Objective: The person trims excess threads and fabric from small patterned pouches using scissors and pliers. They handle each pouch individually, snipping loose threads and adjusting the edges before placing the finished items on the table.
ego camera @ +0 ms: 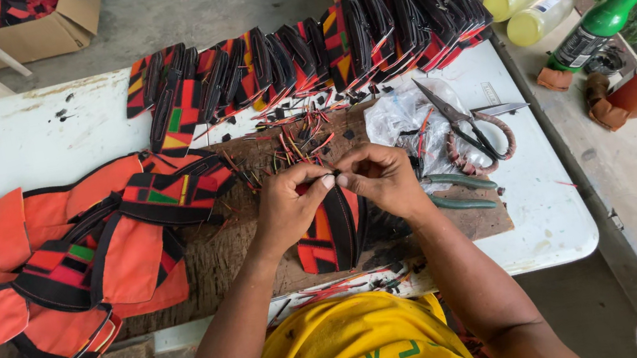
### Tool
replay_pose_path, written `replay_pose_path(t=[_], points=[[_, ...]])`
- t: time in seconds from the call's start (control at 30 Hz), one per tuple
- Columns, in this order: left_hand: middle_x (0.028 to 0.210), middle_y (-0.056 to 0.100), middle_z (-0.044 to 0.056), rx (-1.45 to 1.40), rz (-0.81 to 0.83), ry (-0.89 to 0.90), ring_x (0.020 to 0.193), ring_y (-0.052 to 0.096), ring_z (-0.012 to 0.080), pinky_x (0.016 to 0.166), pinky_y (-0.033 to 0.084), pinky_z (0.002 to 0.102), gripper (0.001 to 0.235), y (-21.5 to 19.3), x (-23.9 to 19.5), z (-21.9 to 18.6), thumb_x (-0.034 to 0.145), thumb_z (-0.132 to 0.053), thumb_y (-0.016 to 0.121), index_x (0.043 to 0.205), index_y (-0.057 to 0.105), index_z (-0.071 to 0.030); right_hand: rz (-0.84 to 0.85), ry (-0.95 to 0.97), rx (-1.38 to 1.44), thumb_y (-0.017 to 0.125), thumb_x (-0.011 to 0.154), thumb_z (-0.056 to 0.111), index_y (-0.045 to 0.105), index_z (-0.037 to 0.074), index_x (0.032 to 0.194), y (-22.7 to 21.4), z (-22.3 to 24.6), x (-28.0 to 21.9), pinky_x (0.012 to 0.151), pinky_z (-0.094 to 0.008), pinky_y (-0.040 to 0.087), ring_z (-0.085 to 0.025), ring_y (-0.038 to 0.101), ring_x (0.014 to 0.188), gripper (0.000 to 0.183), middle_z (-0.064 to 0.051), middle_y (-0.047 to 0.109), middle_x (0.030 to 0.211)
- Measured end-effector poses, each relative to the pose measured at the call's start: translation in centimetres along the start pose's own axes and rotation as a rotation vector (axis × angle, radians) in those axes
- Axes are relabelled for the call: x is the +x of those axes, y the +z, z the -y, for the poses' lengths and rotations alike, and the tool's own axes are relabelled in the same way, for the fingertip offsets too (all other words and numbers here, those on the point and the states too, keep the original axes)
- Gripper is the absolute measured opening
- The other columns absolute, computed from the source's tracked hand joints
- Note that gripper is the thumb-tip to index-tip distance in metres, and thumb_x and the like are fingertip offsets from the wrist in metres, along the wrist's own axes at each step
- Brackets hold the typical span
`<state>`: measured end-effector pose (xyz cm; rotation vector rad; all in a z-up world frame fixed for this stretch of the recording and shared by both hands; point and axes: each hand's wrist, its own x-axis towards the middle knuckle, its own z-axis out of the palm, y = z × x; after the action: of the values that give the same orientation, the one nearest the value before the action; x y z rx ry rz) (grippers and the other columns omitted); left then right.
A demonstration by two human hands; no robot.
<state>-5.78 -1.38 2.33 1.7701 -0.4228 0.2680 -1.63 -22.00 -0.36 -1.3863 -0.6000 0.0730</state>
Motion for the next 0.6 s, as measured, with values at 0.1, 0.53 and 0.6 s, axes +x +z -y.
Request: replay_pose_path(t=[0.1,0.53,0.6], points=[[0.086,0.078,0.004,0.003,0.022,-0.019,0.079,0.069,0.0067,0.070,0.056,0.025,0.015,-0.1,0.1,0.1,0.094,-0.014,0.074,0.100,0.075,-0.001,0.028,0.040,-0.034,0.076,0.092,-0.001,0.075,-0.001,0.105,-0.2,0.3,0.1,0.083,-0.025,0.055,-0.009,0.067,0.092,0.013,-0.005,0.074,0.100],[0.082,0.078,0.004,0.059,0.085,-0.136,0.073,0.067,0.0062,0.066,0.054,0.025,0.019,-0.9,0.0,0.6,0.092,-0.019,0.075,0.100,0.077,-0.002,0.143,0.062,-0.185,0.075,0.093,0.005,0.078,0.003,0.107,-0.6,1.5,0.4,0.084,-0.025,0.055,-0.010,0.068,0.094,0.014,-0.004,0.073,0.100],[0.085,0.078,0.003,0.009,0.091,-0.125,0.077,0.068,0.0062,0.069,0.054,0.025,0.019,-0.8,-0.2,0.8,0.093,-0.018,0.074,0.100,0.077,-0.001,0.130,0.091,-0.157,0.075,0.093,0.005,0.078,0.003,0.107,-0.6,1.3,0.2,0.084,-0.025,0.056,-0.010,0.068,0.094,0.015,-0.004,0.074,0.100]])
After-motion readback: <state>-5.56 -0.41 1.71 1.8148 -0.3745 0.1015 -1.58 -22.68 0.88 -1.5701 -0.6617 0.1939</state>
